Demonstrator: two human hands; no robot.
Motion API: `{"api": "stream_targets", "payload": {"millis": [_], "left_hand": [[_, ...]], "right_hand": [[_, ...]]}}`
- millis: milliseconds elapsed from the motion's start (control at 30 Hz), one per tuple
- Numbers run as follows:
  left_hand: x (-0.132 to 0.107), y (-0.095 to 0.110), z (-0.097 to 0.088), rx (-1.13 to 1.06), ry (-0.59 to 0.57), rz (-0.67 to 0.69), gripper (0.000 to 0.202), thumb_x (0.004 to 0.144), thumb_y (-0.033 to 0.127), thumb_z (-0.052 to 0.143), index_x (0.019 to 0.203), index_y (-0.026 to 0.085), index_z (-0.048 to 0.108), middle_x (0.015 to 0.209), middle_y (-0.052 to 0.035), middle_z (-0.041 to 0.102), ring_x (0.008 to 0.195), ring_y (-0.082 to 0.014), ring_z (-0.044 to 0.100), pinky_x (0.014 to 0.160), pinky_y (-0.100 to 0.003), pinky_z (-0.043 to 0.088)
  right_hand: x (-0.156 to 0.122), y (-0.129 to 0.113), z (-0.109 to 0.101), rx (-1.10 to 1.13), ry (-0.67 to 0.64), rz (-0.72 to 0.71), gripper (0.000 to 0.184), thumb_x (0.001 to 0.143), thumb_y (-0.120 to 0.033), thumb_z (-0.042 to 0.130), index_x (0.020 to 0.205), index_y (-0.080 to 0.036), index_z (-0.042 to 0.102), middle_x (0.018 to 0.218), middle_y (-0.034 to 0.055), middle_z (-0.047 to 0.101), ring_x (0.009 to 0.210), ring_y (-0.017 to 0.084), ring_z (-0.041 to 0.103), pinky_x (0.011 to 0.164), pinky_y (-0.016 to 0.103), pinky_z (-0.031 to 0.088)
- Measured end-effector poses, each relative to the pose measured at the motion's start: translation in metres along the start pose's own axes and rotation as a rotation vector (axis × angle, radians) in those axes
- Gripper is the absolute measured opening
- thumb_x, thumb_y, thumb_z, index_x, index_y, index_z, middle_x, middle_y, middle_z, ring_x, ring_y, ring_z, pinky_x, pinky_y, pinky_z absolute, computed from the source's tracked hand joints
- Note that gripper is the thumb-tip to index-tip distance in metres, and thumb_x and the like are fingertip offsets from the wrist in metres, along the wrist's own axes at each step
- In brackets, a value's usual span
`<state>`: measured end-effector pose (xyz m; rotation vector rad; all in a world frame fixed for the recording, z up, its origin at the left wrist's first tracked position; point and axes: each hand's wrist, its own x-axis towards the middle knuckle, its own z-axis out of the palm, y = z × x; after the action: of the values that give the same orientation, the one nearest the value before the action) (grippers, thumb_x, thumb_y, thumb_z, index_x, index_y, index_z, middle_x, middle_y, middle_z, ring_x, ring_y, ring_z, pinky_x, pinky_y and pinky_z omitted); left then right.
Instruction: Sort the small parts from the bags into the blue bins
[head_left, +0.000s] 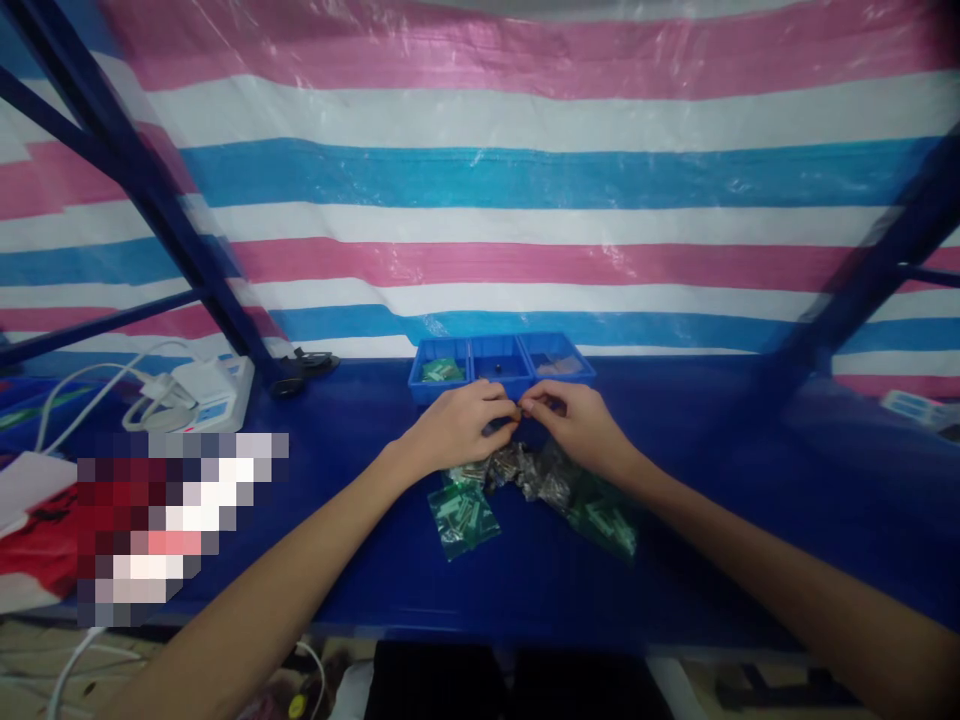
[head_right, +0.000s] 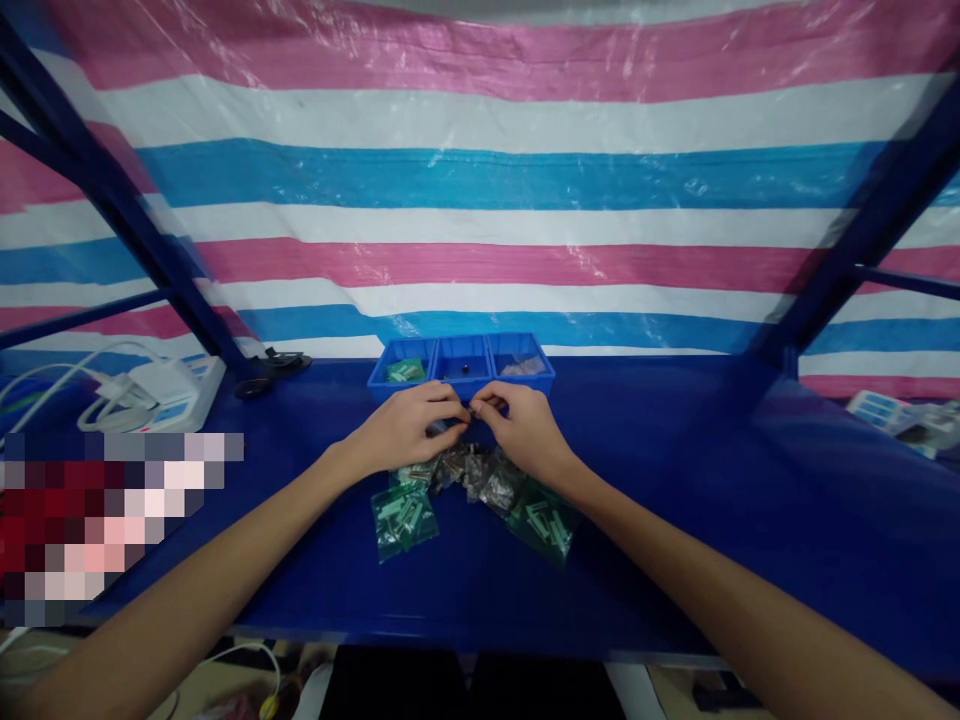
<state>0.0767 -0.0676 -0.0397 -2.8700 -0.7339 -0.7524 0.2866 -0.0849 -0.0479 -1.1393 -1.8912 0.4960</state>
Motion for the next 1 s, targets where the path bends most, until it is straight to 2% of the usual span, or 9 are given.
{"api": "stream_targets", "payload": {"millis": [233, 433, 667, 1000], "left_hand": [[0.000, -0.001, -0.001, 0.014, 0.030, -0.004, 0.020, 0.100, 0.028, 0.053, 0.105, 0.019, 0.069, 0.097, -0.0055, 0.066, 0.094, -0.0193, 0.062, 0.086, -0.034, 0.051], [-0.001, -0.001, -0.001, 0.037, 0.037, 0.006, 0.018, 0.099, 0.028, 0.054, 0.101, 0.018, 0.068, 0.095, -0.0052, 0.065, 0.091, -0.0183, 0.062, 0.079, -0.031, 0.049], [-0.002, -0.004, -0.001, 0.038, 0.027, -0.005, 0.018, 0.100, 0.030, 0.053, 0.103, 0.017, 0.066, 0.095, -0.0050, 0.064, 0.092, -0.0187, 0.062, 0.079, -0.031, 0.049], [0.000, -0.005, -0.001, 0.023, 0.049, -0.020, 0.016, 0.101, 0.029, 0.053, 0.103, 0.016, 0.063, 0.094, -0.0051, 0.066, 0.090, -0.0182, 0.063, 0.078, -0.031, 0.051]], "right_hand": [[0.005, 0.007, -0.001, 0.232, -0.021, 0.060, 0.015, 0.087, -0.029, 0.061, 0.087, -0.019, 0.072, 0.085, 0.0063, 0.076, 0.082, 0.021, 0.069, 0.079, 0.037, 0.051], [0.002, 0.006, 0.001, 0.167, -0.019, 0.032, 0.015, 0.088, -0.027, 0.060, 0.092, -0.020, 0.073, 0.089, 0.0066, 0.077, 0.083, 0.021, 0.069, 0.076, 0.036, 0.052], [-0.002, -0.001, 0.002, 0.073, 0.030, -0.026, 0.014, 0.088, -0.021, 0.060, 0.093, -0.020, 0.073, 0.087, 0.0042, 0.077, 0.077, 0.019, 0.069, 0.069, 0.031, 0.052], [-0.006, -0.005, 0.003, 0.017, 0.000, -0.061, 0.018, 0.089, -0.017, 0.061, 0.101, -0.022, 0.073, 0.096, 0.0042, 0.078, 0.088, 0.020, 0.073, 0.072, 0.032, 0.052]]}}
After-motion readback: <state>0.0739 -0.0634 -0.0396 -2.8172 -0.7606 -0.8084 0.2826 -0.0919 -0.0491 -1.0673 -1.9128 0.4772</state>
